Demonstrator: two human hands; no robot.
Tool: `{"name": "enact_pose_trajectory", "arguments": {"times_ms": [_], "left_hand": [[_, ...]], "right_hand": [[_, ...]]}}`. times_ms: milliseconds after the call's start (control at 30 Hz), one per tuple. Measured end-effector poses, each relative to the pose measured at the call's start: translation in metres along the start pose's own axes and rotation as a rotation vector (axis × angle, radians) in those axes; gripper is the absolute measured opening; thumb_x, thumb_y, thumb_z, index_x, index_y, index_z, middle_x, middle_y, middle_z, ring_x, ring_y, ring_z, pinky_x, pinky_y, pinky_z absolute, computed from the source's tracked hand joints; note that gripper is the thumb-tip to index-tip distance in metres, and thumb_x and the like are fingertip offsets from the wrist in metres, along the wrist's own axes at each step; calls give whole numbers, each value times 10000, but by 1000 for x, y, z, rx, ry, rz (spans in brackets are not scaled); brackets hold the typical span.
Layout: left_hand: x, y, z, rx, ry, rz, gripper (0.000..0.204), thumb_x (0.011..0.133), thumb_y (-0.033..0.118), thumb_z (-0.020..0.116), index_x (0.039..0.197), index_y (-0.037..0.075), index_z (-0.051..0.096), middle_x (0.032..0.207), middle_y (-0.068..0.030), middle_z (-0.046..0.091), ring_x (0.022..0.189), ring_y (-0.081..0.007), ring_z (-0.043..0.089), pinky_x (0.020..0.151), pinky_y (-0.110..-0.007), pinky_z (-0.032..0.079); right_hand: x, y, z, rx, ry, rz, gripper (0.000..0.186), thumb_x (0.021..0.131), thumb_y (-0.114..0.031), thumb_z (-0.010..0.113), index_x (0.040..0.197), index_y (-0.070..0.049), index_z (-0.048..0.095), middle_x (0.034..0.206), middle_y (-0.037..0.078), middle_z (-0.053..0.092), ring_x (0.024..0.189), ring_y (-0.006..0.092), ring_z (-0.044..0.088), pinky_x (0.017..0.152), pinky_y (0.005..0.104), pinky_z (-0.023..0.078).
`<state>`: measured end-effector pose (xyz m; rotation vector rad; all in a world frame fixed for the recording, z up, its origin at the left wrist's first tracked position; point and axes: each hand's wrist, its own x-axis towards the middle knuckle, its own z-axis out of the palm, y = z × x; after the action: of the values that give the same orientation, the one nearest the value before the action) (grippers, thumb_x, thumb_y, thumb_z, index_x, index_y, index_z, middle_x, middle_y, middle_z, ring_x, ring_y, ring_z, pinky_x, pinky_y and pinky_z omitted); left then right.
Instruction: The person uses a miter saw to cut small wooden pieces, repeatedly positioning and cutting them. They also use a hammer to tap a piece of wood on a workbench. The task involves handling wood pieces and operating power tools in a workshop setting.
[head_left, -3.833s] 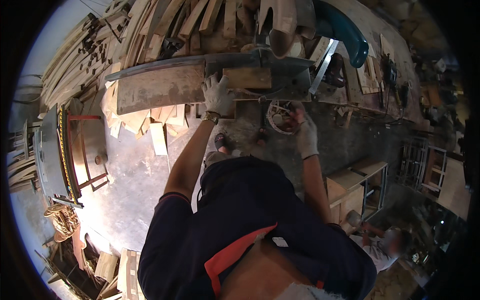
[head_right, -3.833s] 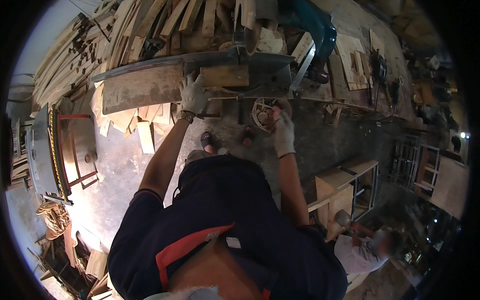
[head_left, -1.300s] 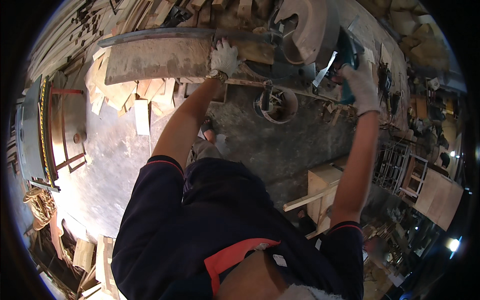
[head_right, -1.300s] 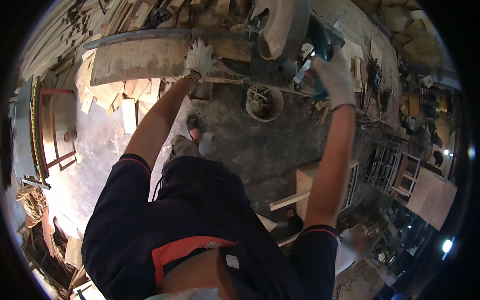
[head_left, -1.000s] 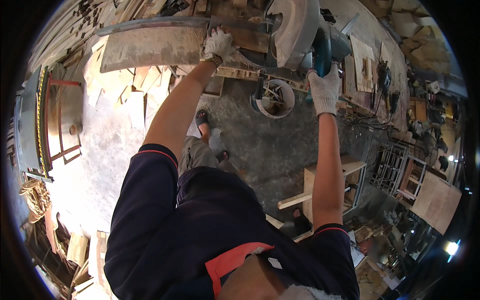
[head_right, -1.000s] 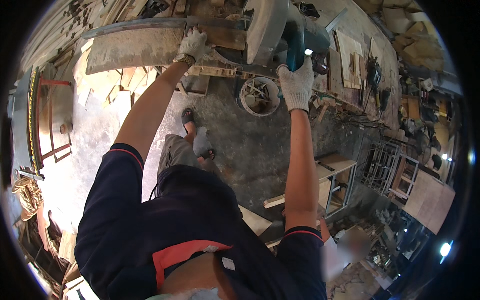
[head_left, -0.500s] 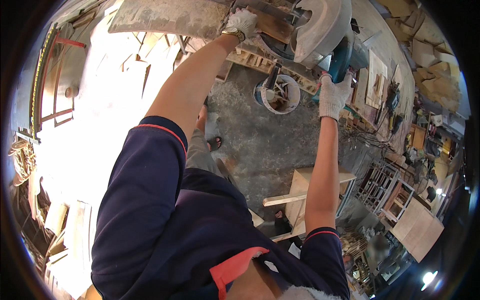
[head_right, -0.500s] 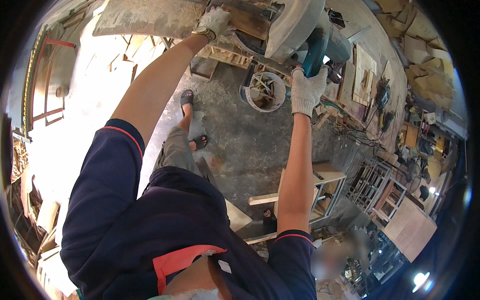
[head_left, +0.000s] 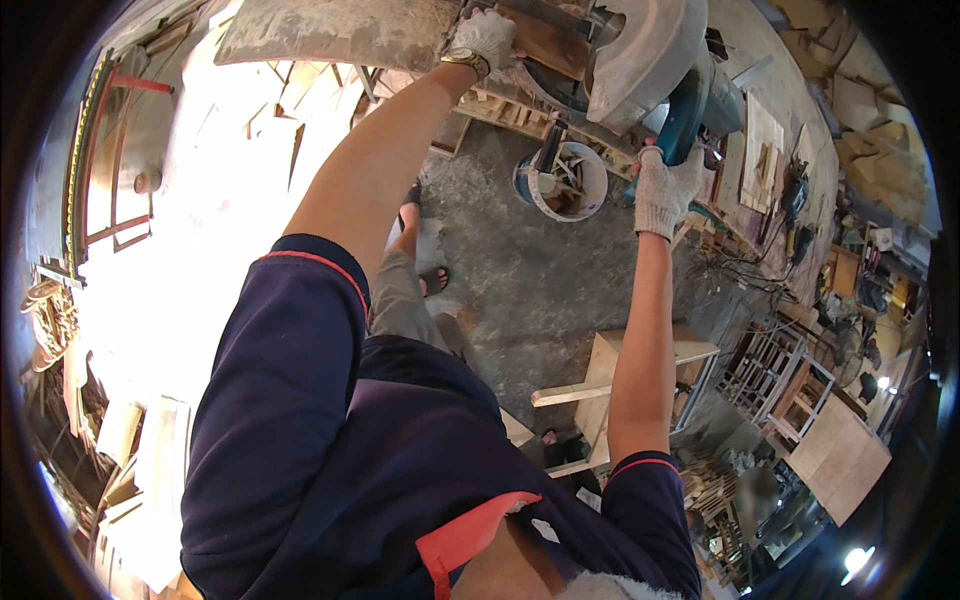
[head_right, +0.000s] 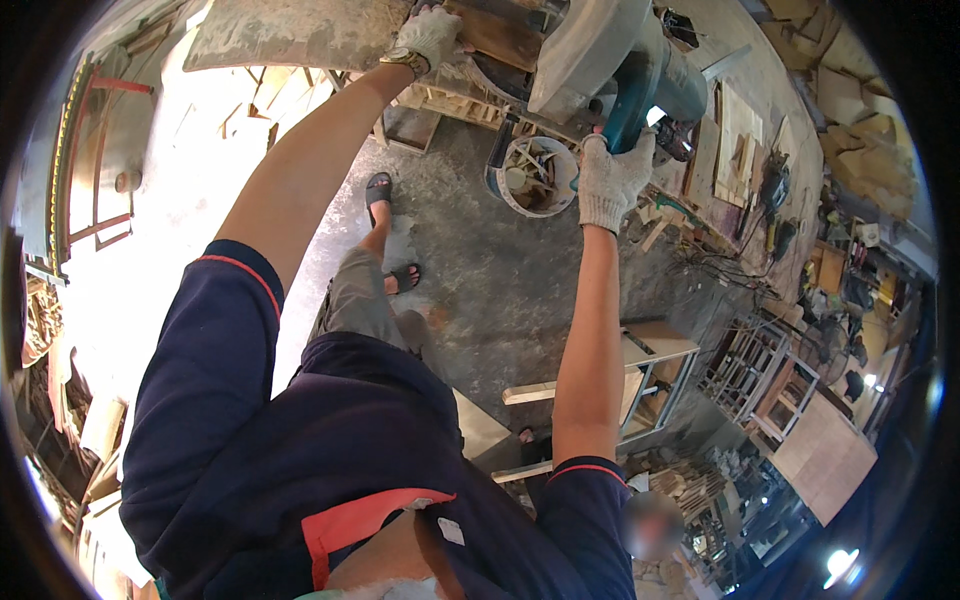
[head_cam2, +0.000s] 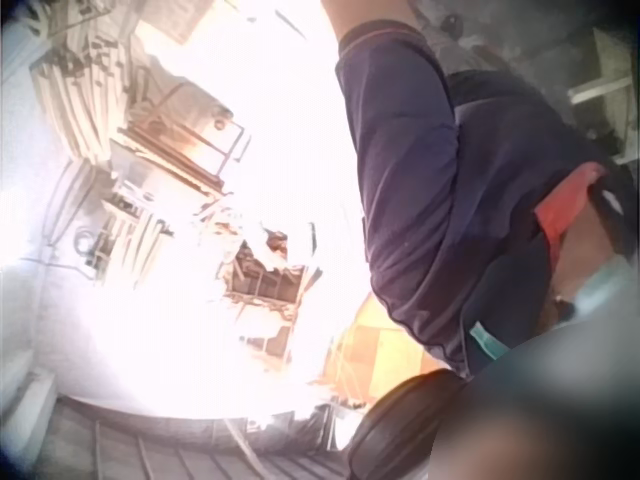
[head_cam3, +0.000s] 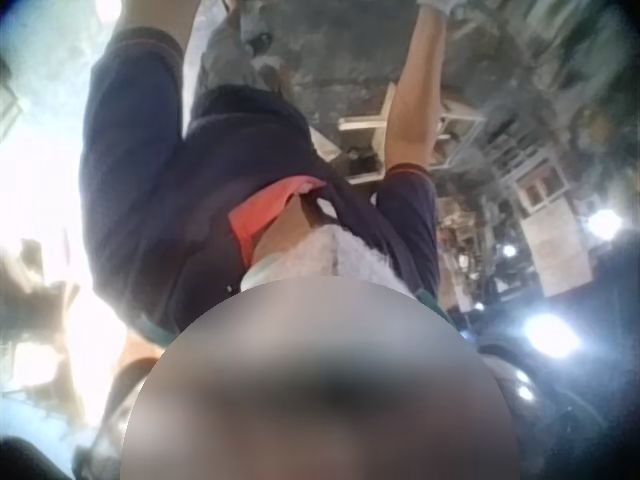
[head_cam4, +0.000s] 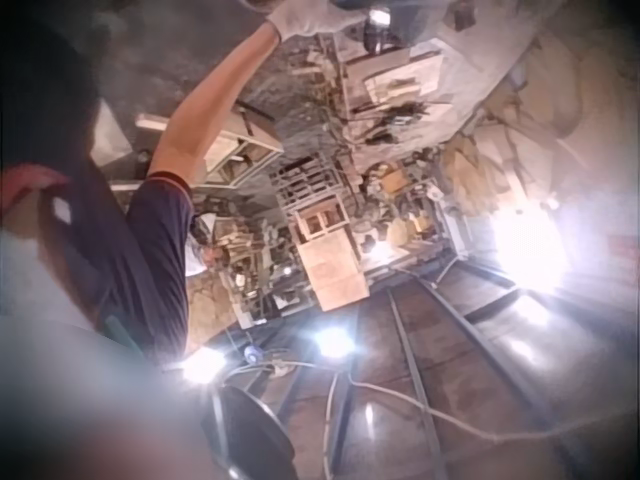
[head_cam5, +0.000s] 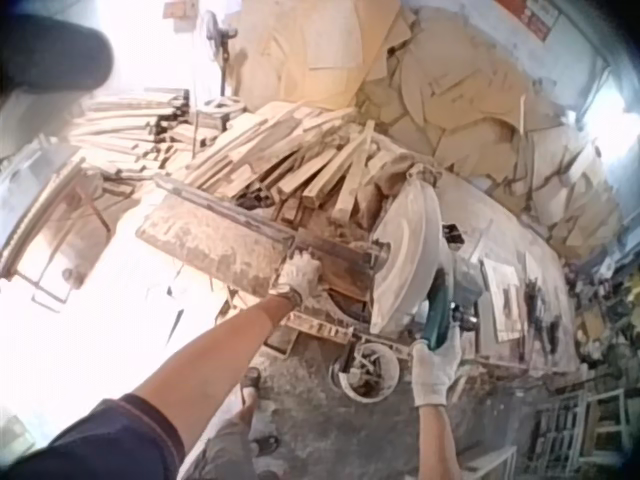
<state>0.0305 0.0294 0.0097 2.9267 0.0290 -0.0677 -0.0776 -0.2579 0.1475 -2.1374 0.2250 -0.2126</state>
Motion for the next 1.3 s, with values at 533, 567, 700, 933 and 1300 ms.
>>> {"name": "enact_pose_trajectory", "arguments": {"times_ms": [533,567,700,933,1300], "left_hand": [[-3,-4,2,-29,138,24,333,847,320,779,1039,49,766,1193,-193,680,1148,-376,634,958,-470,546],[-1,-5,6,-27,166,24,281,864,277,754,1025,47,766,1181,-193,683,1139,-375,639,949,-468,550],[3,-8,19,-25,230,36,215,877,207,701,992,36,765,1161,-198,688,1131,-375,647,929,-468,558],[-9,-4,-4,-30,161,39,210,889,205,698,996,39,769,1167,-216,682,1130,-387,644,938,-468,555],[0,-7,16,-11,220,-2,204,923,135,638,1053,20,746,1148,-225,679,1115,-380,652,910,-451,577]], "right_hand": [[-6,0,4,72,-2,61,356,800,17,623,1147,8,546,961,128,735,628,166,651,590,313,538],[-6,0,4,67,2,46,361,800,19,621,1152,9,544,968,132,735,627,165,649,588,311,537],[-7,2,4,78,9,44,376,801,26,614,1169,14,537,980,141,735,628,162,647,580,305,534],[-8,2,5,62,7,32,379,803,24,606,1175,22,534,978,145,734,631,160,658,576,312,542],[-8,9,6,41,12,8,400,796,11,627,1191,13,563,962,117,728,675,172,683,610,318,557]]}}
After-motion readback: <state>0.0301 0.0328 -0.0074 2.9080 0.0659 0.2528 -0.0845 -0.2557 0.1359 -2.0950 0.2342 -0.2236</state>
